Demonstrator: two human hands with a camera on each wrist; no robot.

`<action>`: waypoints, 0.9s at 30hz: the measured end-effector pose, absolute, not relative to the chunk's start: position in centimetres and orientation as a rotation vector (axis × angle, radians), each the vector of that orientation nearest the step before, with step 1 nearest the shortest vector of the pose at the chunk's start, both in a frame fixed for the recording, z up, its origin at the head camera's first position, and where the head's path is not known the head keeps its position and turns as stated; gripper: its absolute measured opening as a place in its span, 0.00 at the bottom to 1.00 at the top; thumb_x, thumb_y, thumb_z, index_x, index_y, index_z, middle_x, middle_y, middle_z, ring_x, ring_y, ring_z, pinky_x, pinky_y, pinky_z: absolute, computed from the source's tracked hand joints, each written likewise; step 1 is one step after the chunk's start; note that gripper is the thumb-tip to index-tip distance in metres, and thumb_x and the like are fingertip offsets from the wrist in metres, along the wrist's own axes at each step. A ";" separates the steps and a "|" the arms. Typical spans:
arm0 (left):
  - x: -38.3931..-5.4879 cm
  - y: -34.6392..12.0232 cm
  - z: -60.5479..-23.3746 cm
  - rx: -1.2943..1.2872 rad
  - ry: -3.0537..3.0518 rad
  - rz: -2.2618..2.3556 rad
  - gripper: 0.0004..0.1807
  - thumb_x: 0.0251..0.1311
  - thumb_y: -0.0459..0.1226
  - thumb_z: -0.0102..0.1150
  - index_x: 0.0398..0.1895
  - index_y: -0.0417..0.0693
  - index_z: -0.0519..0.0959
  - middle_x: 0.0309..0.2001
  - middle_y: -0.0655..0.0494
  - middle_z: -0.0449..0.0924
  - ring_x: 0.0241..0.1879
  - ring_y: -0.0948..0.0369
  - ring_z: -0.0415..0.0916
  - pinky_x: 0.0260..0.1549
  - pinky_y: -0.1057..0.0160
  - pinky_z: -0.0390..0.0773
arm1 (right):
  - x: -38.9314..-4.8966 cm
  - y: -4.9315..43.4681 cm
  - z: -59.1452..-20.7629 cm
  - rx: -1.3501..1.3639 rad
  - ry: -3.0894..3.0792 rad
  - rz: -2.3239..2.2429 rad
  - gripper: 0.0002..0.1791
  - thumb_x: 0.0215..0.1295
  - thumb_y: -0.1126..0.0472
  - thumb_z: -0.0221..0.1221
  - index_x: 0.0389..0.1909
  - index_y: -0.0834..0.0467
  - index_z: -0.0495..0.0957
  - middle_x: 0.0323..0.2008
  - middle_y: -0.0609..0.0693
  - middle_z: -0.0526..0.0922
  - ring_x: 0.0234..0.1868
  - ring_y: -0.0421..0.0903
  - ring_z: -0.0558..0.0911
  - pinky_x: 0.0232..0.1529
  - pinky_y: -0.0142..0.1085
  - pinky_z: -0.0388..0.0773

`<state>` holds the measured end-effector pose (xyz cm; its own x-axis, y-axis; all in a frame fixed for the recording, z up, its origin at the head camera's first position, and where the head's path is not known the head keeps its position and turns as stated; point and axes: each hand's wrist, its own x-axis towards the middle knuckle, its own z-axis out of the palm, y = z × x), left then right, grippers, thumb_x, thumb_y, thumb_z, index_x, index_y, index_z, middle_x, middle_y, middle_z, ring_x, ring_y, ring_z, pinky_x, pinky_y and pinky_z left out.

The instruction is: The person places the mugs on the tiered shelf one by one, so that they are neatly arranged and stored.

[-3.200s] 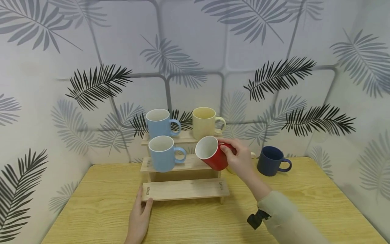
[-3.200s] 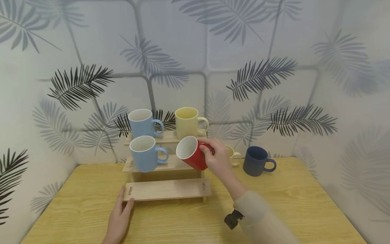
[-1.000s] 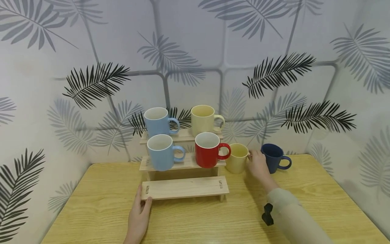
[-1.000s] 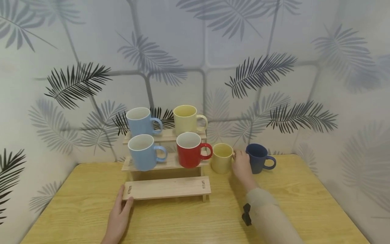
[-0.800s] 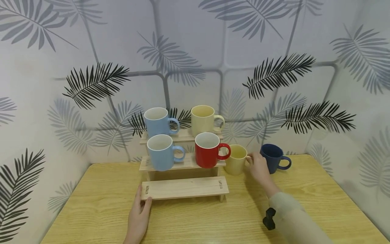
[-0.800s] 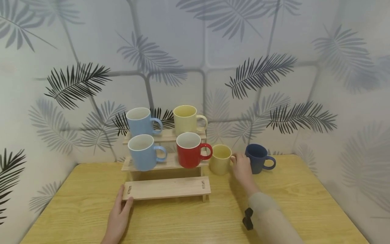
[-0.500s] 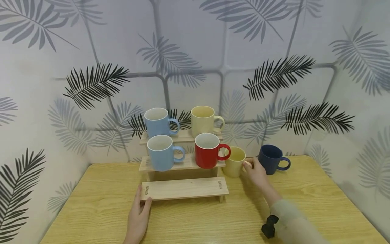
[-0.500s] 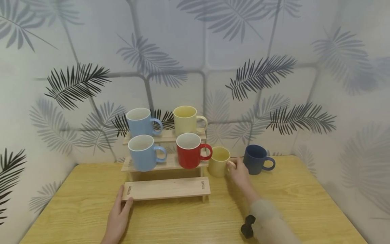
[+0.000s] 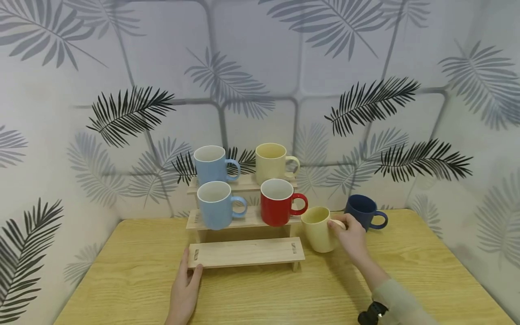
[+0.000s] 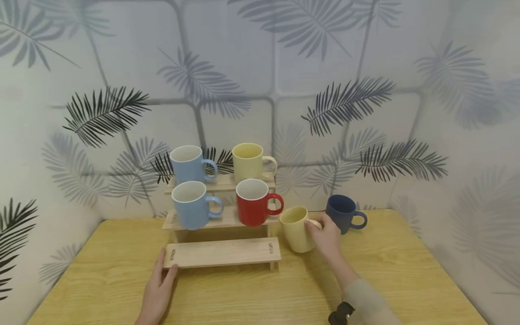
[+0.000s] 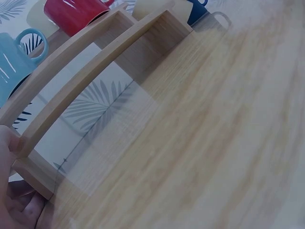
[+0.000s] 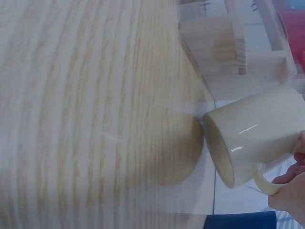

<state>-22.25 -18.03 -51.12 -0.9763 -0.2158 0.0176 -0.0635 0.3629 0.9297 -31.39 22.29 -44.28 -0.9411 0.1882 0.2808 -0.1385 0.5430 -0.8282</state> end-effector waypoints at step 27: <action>-21.7 -17.8 -50.9 0.222 -2.420 -1.717 0.44 0.69 0.56 0.45 0.77 0.48 0.36 0.72 0.33 0.47 0.63 0.40 0.62 0.58 0.45 0.68 | -22.3 20.6 -40.4 0.393 -2.114 1.680 0.06 0.57 0.73 0.65 0.36 0.68 0.80 0.31 0.50 0.83 0.29 0.36 0.78 0.28 0.26 0.79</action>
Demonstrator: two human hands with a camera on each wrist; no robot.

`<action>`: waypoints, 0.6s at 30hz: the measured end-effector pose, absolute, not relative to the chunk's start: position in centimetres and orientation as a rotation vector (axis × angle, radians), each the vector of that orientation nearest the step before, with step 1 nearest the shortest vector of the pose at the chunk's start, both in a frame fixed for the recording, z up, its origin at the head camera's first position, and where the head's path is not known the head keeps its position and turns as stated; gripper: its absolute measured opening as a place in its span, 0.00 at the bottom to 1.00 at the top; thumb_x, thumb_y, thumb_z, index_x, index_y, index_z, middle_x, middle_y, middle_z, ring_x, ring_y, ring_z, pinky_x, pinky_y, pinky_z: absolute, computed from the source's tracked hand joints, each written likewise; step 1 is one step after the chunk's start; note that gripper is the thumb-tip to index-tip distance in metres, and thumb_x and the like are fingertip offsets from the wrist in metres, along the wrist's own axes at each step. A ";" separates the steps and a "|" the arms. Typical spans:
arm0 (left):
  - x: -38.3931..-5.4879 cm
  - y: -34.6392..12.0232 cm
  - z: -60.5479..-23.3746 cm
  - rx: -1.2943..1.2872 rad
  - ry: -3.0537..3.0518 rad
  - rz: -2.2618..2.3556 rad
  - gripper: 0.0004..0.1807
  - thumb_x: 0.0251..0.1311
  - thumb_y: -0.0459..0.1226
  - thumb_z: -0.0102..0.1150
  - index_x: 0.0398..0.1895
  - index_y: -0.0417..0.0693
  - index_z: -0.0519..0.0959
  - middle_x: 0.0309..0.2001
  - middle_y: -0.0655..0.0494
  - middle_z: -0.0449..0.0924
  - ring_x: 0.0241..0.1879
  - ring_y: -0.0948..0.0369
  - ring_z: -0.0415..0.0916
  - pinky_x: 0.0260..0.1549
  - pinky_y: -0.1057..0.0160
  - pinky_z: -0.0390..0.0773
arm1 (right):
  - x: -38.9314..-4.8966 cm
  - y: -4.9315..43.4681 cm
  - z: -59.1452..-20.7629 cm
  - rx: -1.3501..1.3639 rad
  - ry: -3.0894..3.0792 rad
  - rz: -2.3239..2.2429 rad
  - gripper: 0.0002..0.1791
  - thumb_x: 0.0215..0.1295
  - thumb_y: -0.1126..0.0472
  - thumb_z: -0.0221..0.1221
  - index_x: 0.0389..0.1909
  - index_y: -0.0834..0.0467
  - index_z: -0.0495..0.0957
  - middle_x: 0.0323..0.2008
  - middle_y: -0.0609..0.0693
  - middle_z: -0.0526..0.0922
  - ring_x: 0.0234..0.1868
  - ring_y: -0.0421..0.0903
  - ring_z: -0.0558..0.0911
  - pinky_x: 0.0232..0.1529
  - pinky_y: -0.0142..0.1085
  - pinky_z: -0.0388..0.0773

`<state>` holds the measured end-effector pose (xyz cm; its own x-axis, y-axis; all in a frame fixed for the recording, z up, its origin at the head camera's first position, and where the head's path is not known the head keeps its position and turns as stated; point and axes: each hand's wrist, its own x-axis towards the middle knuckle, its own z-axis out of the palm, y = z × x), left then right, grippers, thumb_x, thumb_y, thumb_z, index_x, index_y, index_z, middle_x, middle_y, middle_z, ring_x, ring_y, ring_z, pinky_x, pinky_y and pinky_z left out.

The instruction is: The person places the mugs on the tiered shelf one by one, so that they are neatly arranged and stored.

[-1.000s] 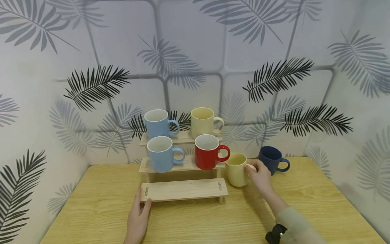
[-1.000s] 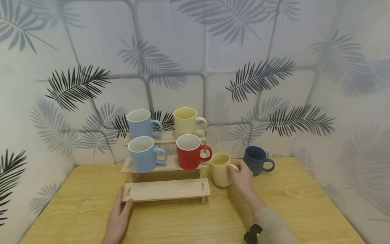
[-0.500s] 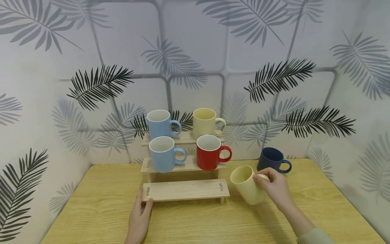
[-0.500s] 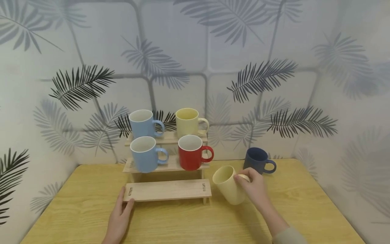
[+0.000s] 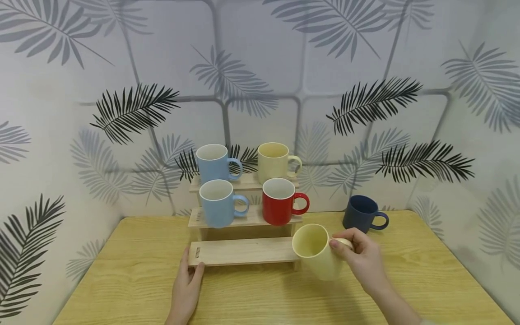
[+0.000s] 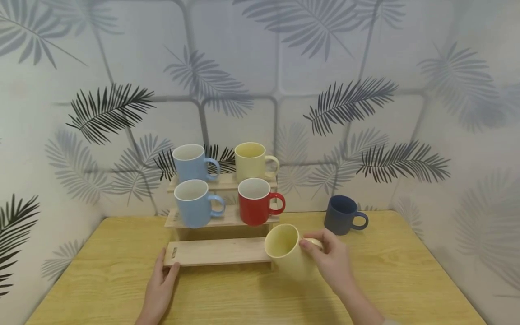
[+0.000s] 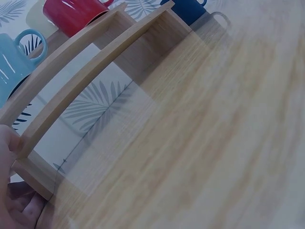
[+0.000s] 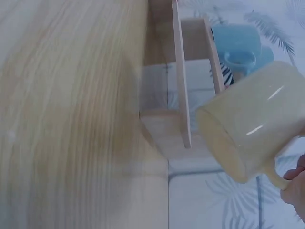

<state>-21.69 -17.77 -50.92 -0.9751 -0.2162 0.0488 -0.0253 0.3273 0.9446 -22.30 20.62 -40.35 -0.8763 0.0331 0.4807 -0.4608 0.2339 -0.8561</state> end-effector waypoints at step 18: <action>-21.8 -18.0 -51.3 0.197 -2.394 -1.664 0.43 0.68 0.54 0.50 0.76 0.45 0.43 0.69 0.34 0.55 0.62 0.42 0.65 0.59 0.49 0.68 | -25.0 9.8 -42.5 0.445 -1.762 2.136 0.10 0.56 0.72 0.65 0.35 0.74 0.77 0.31 0.51 0.83 0.32 0.40 0.79 0.33 0.27 0.78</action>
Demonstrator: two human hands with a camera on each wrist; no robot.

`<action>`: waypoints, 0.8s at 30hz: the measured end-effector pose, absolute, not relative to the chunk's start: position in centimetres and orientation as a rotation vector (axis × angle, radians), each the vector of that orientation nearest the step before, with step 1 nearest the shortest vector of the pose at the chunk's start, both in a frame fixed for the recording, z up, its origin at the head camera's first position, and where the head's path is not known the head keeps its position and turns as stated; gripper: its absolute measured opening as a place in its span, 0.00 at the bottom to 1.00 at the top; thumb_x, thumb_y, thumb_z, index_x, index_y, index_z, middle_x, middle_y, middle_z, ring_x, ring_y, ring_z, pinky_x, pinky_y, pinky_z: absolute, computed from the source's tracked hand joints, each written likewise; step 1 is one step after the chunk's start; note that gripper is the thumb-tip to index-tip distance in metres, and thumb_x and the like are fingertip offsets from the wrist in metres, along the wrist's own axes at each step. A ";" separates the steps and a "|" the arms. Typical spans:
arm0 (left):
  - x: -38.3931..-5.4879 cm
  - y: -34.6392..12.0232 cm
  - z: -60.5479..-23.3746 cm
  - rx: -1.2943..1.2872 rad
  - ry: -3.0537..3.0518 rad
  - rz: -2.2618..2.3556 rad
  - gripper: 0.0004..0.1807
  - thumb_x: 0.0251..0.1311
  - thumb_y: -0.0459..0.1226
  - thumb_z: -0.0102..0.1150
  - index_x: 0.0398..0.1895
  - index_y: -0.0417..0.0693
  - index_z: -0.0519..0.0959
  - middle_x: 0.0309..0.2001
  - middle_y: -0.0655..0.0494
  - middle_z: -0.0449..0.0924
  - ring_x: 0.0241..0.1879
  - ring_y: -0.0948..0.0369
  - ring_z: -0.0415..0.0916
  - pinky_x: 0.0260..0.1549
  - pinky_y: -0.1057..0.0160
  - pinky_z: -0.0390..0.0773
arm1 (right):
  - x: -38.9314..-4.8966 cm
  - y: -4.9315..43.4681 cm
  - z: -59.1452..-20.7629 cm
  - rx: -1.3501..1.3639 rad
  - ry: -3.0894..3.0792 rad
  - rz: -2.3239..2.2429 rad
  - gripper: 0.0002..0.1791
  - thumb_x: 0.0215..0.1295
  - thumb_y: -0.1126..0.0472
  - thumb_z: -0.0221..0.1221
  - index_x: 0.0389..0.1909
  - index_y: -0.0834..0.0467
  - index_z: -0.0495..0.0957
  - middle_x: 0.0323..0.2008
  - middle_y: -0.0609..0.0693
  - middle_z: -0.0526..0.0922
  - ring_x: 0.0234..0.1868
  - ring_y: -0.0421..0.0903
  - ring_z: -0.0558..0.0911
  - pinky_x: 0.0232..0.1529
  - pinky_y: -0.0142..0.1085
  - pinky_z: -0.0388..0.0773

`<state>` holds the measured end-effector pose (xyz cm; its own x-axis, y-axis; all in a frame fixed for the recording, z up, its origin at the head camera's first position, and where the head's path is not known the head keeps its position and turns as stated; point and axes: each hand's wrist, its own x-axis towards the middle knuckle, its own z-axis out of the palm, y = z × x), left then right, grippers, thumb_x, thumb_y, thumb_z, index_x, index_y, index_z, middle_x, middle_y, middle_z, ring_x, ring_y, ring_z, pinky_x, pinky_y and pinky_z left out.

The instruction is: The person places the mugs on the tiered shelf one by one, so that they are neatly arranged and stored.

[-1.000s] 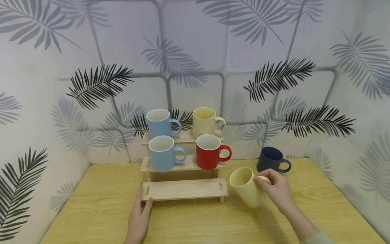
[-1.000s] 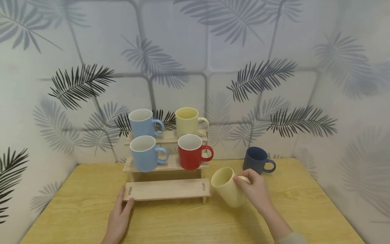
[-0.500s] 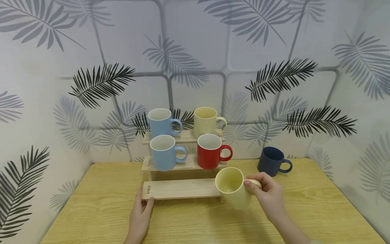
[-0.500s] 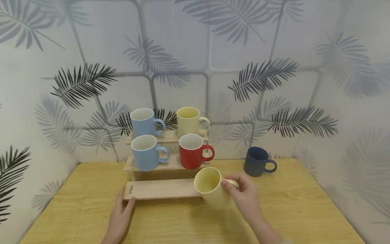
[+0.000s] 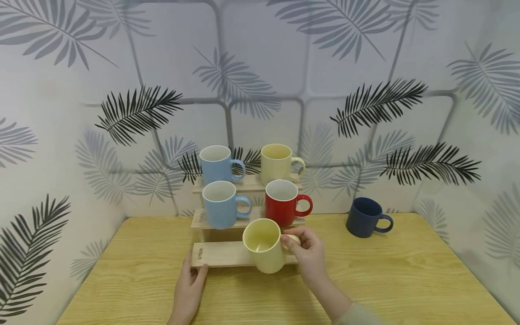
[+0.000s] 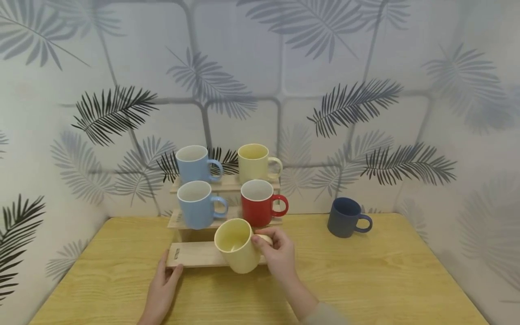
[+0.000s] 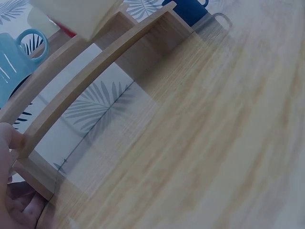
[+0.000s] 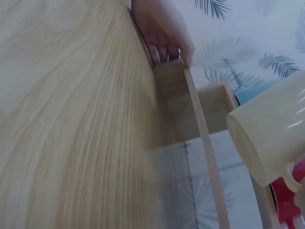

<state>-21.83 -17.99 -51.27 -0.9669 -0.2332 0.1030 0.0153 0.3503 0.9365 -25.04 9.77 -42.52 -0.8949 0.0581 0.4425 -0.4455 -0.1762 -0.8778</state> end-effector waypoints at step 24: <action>-21.6 -18.0 -51.1 0.205 -2.382 -1.655 0.42 0.69 0.51 0.50 0.75 0.41 0.45 0.69 0.34 0.56 0.63 0.43 0.64 0.59 0.50 0.67 | -27.7 1.1 -45.1 0.406 -1.630 2.358 0.12 0.56 0.71 0.66 0.34 0.77 0.76 0.31 0.53 0.82 0.33 0.40 0.79 0.35 0.26 0.76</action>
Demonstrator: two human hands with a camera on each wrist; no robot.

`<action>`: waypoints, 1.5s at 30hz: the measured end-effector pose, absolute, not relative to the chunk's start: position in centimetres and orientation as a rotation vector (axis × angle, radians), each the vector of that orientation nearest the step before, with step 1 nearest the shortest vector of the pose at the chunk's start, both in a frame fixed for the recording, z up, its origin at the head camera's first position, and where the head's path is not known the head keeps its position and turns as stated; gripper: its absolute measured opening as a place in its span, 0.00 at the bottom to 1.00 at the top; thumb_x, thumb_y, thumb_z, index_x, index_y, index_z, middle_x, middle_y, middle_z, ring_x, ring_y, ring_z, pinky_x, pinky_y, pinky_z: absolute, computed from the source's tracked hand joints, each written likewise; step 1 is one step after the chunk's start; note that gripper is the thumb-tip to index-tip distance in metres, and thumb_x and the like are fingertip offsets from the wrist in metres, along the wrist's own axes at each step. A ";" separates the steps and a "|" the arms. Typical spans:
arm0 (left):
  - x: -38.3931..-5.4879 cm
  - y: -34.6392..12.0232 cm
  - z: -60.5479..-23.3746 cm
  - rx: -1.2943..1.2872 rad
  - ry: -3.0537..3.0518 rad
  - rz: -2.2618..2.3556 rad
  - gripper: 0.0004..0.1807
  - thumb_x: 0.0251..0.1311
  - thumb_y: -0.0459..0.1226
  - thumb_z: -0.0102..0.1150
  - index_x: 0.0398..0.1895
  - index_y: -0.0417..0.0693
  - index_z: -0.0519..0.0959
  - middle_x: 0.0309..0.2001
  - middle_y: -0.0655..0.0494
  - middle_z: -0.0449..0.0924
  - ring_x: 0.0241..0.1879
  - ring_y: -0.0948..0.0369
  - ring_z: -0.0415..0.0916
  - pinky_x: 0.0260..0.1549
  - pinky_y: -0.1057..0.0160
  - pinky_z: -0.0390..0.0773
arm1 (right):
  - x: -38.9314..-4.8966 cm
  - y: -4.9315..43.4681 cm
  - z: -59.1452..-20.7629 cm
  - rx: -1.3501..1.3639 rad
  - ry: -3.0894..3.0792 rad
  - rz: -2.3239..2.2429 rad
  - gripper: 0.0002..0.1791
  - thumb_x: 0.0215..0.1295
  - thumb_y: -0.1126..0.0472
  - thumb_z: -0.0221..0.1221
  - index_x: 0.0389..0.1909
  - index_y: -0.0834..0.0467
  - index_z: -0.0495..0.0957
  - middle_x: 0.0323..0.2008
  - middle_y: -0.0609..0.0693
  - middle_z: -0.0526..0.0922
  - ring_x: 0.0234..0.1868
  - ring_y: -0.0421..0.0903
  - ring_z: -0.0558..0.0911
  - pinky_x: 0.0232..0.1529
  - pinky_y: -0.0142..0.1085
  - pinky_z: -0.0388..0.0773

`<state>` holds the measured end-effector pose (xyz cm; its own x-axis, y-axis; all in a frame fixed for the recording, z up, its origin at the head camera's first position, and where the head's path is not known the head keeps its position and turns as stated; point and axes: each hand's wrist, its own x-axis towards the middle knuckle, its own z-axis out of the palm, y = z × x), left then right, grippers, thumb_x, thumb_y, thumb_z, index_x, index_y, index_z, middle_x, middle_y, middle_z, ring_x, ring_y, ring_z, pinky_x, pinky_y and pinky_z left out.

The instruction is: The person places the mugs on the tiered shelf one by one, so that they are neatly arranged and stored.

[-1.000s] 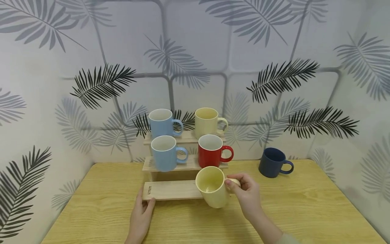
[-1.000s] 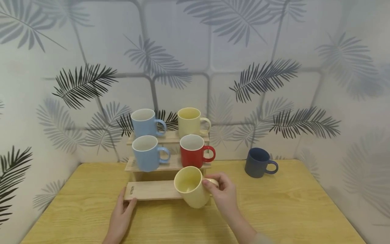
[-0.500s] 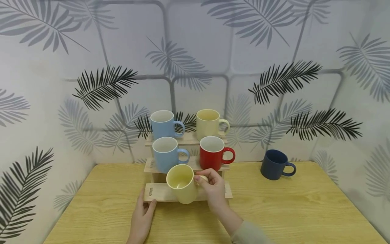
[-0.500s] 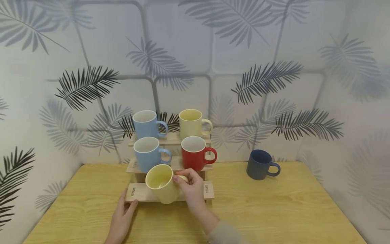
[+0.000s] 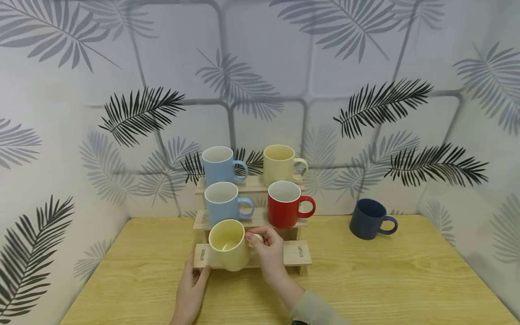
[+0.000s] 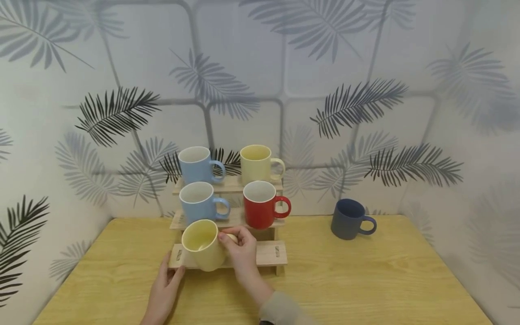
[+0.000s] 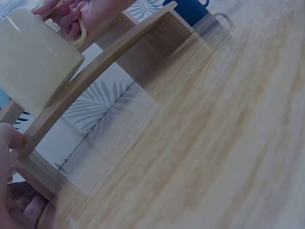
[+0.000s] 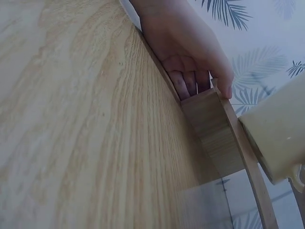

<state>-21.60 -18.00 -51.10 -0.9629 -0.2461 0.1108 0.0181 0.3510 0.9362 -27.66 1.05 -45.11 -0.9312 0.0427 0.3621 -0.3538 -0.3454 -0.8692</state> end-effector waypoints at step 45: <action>-21.6 -17.9 -51.2 0.203 -2.429 -1.630 0.42 0.69 0.54 0.47 0.76 0.42 0.44 0.68 0.32 0.55 0.62 0.41 0.65 0.59 0.48 0.68 | -28.0 22.9 -45.5 0.738 -2.398 1.407 0.08 0.68 0.71 0.54 0.43 0.65 0.80 0.41 0.57 0.83 0.42 0.39 0.80 0.42 0.27 0.77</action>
<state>-21.59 -17.92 -51.18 -0.9688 -0.2287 0.0954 0.0016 0.3791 0.9253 -28.02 22.86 -45.45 -0.8358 -0.2922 0.4649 -0.5483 0.4003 -0.7342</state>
